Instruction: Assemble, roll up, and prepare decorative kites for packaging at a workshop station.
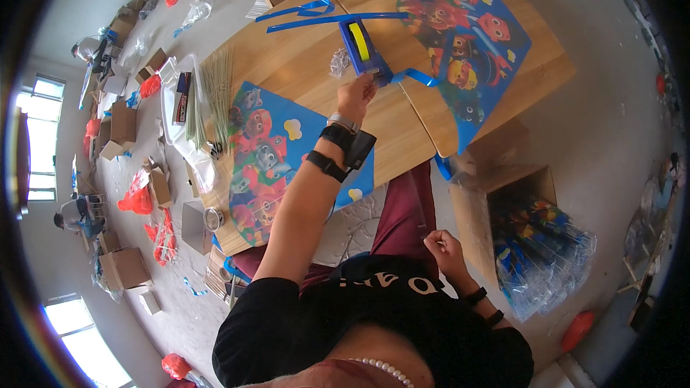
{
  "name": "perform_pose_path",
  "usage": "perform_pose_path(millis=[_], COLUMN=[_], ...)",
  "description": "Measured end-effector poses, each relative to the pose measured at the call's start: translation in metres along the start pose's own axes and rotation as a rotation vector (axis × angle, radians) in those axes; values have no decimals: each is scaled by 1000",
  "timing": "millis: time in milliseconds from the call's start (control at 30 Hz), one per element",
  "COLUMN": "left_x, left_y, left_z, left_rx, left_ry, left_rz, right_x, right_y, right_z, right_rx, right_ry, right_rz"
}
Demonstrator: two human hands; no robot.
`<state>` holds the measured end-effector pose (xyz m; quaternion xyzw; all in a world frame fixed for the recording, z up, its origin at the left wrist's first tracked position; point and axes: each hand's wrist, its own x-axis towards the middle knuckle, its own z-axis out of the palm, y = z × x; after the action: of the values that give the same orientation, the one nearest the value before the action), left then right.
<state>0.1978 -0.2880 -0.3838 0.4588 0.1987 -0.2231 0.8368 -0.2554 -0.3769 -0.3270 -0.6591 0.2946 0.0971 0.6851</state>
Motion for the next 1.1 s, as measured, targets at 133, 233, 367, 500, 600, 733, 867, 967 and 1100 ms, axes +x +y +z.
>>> perform_pose_path(millis=[133,233,367,500,600,733,867,967,1100], left_x=[11,9,-7,-64,-120,-190,-250,-279,-298], left_y=[-15,-25,-7,42,85,119,97,76,51], left_z=[1,-1,-13,-83,-156,-252,-330,-372,-406], left_rx=[140,371,182,-254,-444,-572,-618,-582,-605], left_ry=[29,160,71,-231,-159,96,214,273,355], left_rz=[114,227,154,277,313,263,386,428,400], right_x=[13,21,30,65,98,142,173,188,202], right_y=[19,29,32,9,-18,-57,-87,-91,-85], right_z=[-6,-18,-36,-55,-43,-1,43,70,89], right_rx=[-73,-184,-152,-438,-441,-278,-438,-500,-445], right_ry=[44,55,22,-16,-122,-297,-373,-371,-456], right_rz=[-18,-83,-77,-123,-248,-278,-300,-341,-278])
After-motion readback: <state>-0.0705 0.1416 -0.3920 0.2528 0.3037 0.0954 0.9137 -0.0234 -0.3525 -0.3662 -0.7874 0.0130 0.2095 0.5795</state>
